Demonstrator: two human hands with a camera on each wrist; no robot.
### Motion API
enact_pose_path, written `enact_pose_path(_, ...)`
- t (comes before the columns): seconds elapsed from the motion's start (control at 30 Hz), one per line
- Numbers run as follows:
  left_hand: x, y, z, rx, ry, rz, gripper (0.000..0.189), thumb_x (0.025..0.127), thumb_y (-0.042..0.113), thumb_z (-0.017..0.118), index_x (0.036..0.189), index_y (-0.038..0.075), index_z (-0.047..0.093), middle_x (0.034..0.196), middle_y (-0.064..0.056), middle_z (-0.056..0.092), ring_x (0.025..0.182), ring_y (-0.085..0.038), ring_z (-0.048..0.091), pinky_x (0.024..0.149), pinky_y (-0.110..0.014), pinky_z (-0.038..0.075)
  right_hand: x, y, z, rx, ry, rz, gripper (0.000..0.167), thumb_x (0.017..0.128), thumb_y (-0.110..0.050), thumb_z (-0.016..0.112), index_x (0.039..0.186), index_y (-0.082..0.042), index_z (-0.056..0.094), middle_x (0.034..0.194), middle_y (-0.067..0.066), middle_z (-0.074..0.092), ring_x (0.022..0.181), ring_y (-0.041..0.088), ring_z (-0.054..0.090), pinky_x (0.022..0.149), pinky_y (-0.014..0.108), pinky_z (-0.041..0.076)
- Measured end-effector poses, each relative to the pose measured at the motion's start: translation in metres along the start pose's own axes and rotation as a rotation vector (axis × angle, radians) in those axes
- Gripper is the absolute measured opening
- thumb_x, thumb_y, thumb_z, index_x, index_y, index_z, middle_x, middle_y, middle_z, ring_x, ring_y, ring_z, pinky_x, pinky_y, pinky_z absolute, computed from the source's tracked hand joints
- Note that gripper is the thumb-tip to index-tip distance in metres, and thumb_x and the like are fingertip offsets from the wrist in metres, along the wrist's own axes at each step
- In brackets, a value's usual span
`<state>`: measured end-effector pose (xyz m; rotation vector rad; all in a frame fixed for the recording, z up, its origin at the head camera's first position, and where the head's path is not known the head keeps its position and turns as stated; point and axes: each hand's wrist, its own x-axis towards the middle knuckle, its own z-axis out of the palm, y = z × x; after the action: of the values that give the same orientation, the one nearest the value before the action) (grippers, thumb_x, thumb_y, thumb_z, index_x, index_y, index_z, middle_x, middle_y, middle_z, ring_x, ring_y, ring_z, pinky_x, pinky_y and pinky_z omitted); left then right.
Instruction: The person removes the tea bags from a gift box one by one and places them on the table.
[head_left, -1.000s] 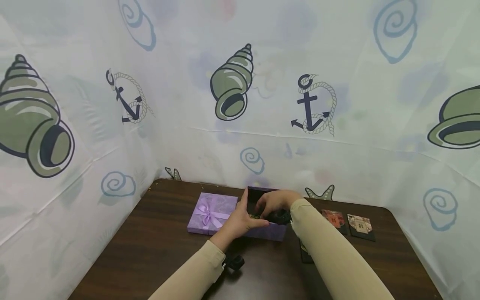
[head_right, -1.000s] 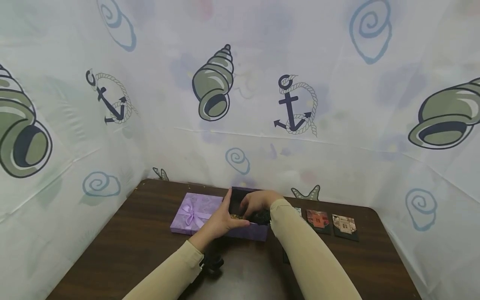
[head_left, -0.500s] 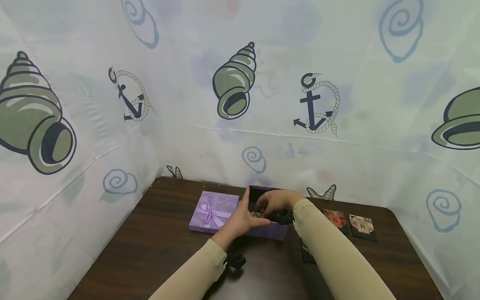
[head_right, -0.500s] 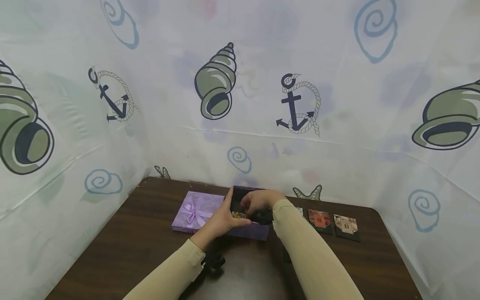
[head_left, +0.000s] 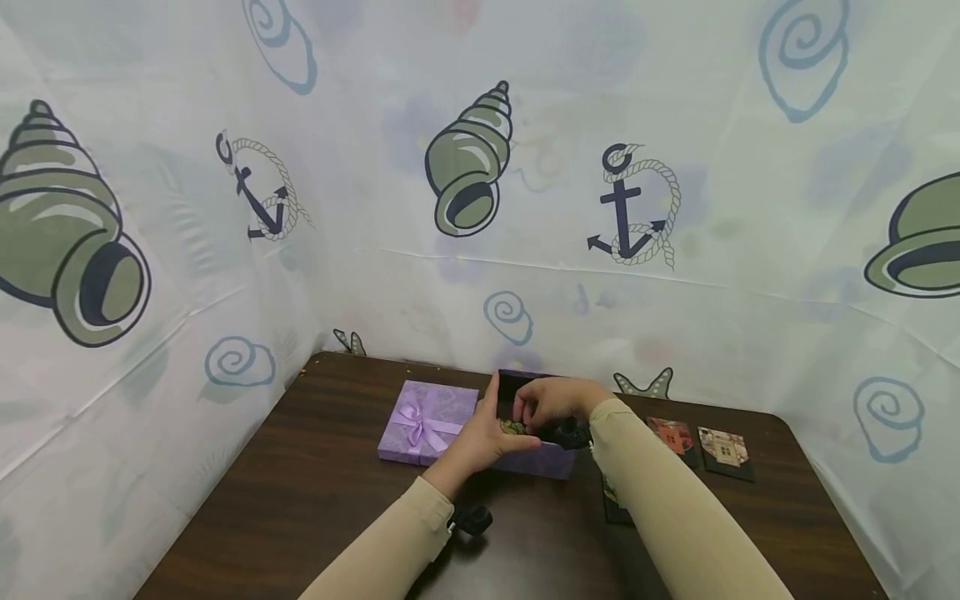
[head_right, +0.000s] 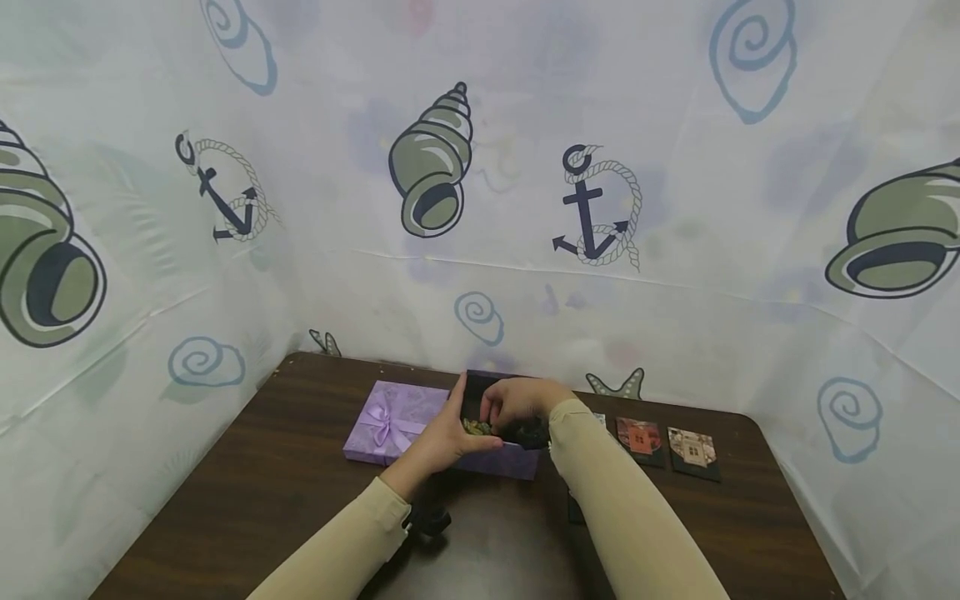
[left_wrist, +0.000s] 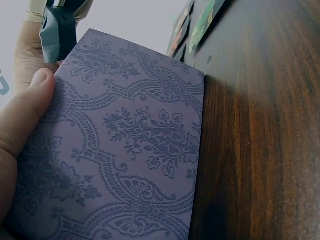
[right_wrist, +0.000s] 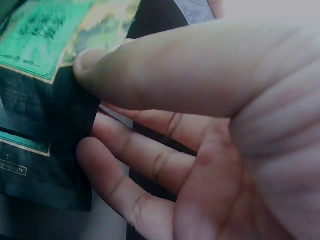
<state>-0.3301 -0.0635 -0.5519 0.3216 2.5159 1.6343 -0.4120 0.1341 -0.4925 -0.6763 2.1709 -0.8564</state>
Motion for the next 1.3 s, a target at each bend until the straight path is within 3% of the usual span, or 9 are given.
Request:
enact_pose_path(0.27, -0.001, 0.002, 0.0, 0.014, -0.004, -0.008, 0.143, 0.08, 0.05, 0.098, 0.177, 0.027, -0.004, 0.18, -0.029, 0.017, 0.161, -0.054, 0.031, 0.124, -0.068, 0.039, -0.001, 0.006, -0.002, 0.045, -0.027, -0.085, 0.006, 0.101, -0.007, 0.072, 0.105, -0.006, 0.077, 0.098, 0.002, 0.07, 0.083, 0.017, 0.059, 0.077, 0.032, 0.056)
enact_pose_path(0.47, 0.0, 0.003, -0.001, -0.001, -0.003, 0.002, 0.143, 0.081, 0.046, 0.098, 0.177, 0.026, -0.005, 0.179, -0.029, 0.017, 0.159, -0.051, 0.035, 0.122, -0.066, 0.042, -0.004, 0.008, -0.006, 0.145, 0.013, -0.11, 0.014, 0.107, -0.021, 0.071, 0.106, -0.008, 0.075, 0.102, -0.001, 0.067, 0.091, 0.019, 0.055, 0.081, 0.034, 0.049)
enact_pose_path(0.6, 0.001, 0.001, 0.0, 0.003, 0.004, 0.005, 0.145, 0.079, 0.046, 0.099, 0.177, 0.025, -0.005, 0.178, -0.031, 0.021, 0.157, -0.05, 0.039, 0.121, -0.064, 0.043, -0.005, 0.011, -0.007, 0.175, 0.029, -0.124, 0.014, 0.109, -0.021, 0.069, 0.108, -0.008, 0.074, 0.101, -0.002, 0.066, 0.091, 0.02, 0.055, 0.08, 0.035, 0.047)
enact_pose_path(0.73, 0.002, 0.0, 0.001, -0.006, 0.002, 0.004, 0.146, 0.079, 0.046, 0.099, 0.177, 0.024, -0.006, 0.176, -0.031, 0.022, 0.152, -0.049, 0.045, 0.119, -0.062, 0.046, -0.005, 0.015, -0.007, 0.174, 0.05, -0.15, 0.014, 0.111, -0.022, 0.066, 0.11, -0.009, 0.071, 0.098, -0.003, 0.061, 0.089, 0.019, 0.052, 0.077, 0.034, 0.045)
enact_pose_path(0.97, 0.003, 0.001, 0.001, -0.023, 0.003, 0.007, 0.145, 0.079, 0.042, 0.1, 0.178, 0.023, -0.004, 0.176, -0.032, 0.023, 0.154, -0.048, 0.042, 0.121, -0.063, 0.043, -0.005, 0.02, -0.006, 0.212, 0.12, -0.167, 0.019, 0.113, -0.031, 0.062, 0.118, -0.013, 0.064, 0.095, -0.004, 0.064, 0.071, 0.018, 0.044, 0.058, 0.03, 0.039)
enact_pose_path(1.17, 0.002, 0.003, 0.0, -0.034, -0.003, 0.0, 0.145, 0.079, 0.044, 0.1, 0.178, 0.023, -0.004, 0.176, -0.031, 0.023, 0.153, -0.048, 0.042, 0.124, -0.063, 0.041, -0.006, 0.022, -0.005, 0.211, 0.138, -0.23, 0.02, 0.113, -0.027, 0.061, 0.128, -0.014, 0.066, 0.098, -0.001, 0.068, 0.07, 0.018, 0.046, 0.055, 0.029, 0.04)
enact_pose_path(1.3, 0.001, 0.002, 0.001, -0.038, -0.007, 0.003, 0.145, 0.08, 0.046, 0.099, 0.177, 0.02, -0.005, 0.175, -0.031, 0.024, 0.153, -0.048, 0.043, 0.125, -0.064, 0.039, -0.01, 0.022, -0.004, 0.191, 0.139, -0.278, 0.02, 0.114, -0.021, 0.061, 0.127, -0.01, 0.071, 0.102, -0.001, 0.072, 0.069, 0.016, 0.049, 0.055, 0.028, 0.045)
